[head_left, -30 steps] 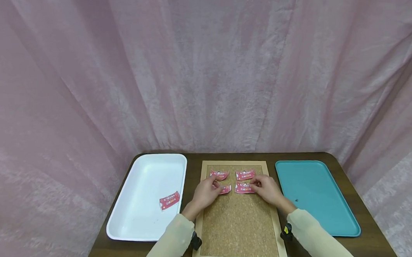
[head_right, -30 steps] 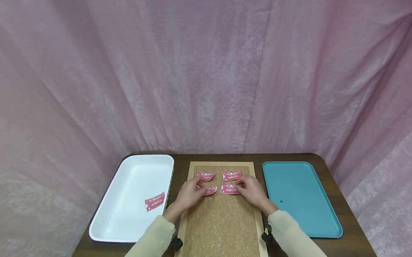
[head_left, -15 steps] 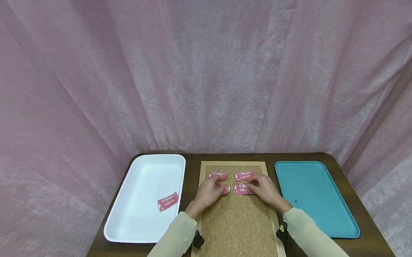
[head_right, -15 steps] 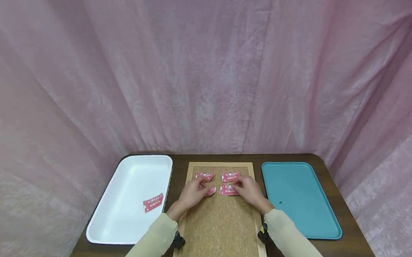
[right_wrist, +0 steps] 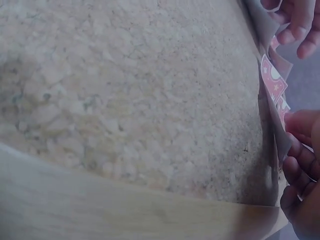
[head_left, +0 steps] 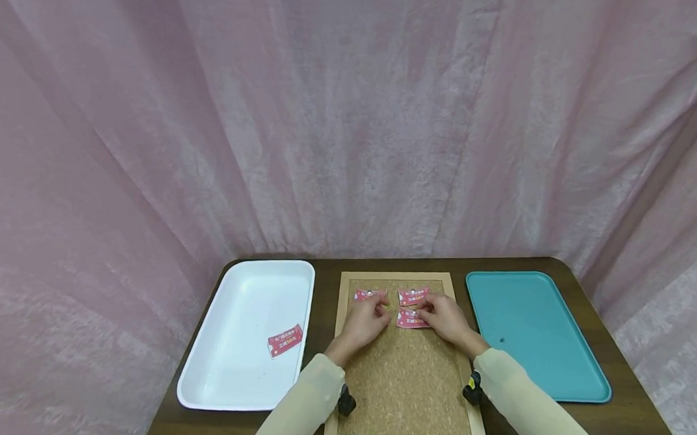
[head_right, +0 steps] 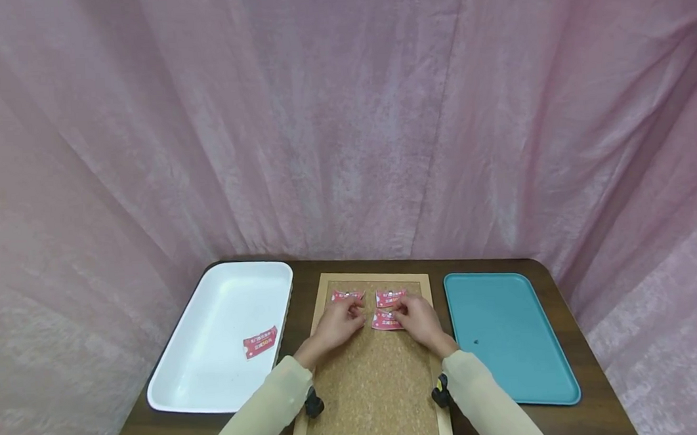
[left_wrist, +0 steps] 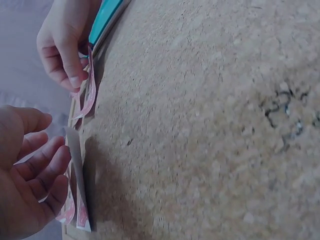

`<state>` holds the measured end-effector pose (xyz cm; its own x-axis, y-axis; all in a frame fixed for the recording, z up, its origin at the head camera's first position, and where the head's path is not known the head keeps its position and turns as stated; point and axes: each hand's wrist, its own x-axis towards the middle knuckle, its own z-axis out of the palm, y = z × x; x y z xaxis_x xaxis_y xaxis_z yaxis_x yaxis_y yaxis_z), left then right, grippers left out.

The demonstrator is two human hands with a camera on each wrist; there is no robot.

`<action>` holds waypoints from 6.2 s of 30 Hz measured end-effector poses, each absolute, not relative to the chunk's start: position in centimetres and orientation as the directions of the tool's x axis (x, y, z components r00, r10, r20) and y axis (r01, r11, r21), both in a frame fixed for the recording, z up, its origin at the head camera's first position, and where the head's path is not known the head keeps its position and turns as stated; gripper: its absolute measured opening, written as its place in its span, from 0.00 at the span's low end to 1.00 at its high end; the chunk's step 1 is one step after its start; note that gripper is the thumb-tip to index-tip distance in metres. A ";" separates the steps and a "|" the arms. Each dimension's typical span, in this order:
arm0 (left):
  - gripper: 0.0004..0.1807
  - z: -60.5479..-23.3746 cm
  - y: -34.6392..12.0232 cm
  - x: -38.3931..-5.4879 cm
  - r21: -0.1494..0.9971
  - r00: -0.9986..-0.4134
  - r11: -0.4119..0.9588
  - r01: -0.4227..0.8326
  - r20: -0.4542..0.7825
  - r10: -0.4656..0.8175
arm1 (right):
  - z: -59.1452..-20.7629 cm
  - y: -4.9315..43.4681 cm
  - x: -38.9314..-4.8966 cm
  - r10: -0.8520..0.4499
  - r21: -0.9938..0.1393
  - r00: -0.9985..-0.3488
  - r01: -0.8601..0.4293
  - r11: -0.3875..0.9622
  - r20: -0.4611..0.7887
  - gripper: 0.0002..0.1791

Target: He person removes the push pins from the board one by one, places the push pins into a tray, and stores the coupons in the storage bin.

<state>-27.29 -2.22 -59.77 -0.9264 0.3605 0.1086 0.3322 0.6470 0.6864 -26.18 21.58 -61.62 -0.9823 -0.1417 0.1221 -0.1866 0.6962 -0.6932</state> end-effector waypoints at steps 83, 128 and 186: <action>0.21 -62.3 0.9 -27.7 0.700 -0.923 0.653 0.288 0.022 0.384 | -62.1 19.9 -26.6 -0.037 -0.687 -0.999 -0.021 0.726 -0.008 0.03; 0.18 -62.5 0.8 -27.2 0.710 -0.928 0.652 0.264 0.004 0.371 | -62.9 19.8 -26.0 -0.011 -0.725 -0.999 -0.038 0.688 0.042 0.06; 0.18 -61.7 -0.7 -26.9 0.778 -0.915 0.541 0.320 0.105 0.391 | -59.8 22.2 -25.8 -0.178 -0.753 -0.983 -0.147 0.642 0.039 0.04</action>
<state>-26.91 -0.68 -61.75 -0.9146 0.3906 0.1049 0.3201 0.5408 0.7779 -25.83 22.18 -59.79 -0.9832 -0.1784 0.0393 -0.1465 0.6416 -0.7529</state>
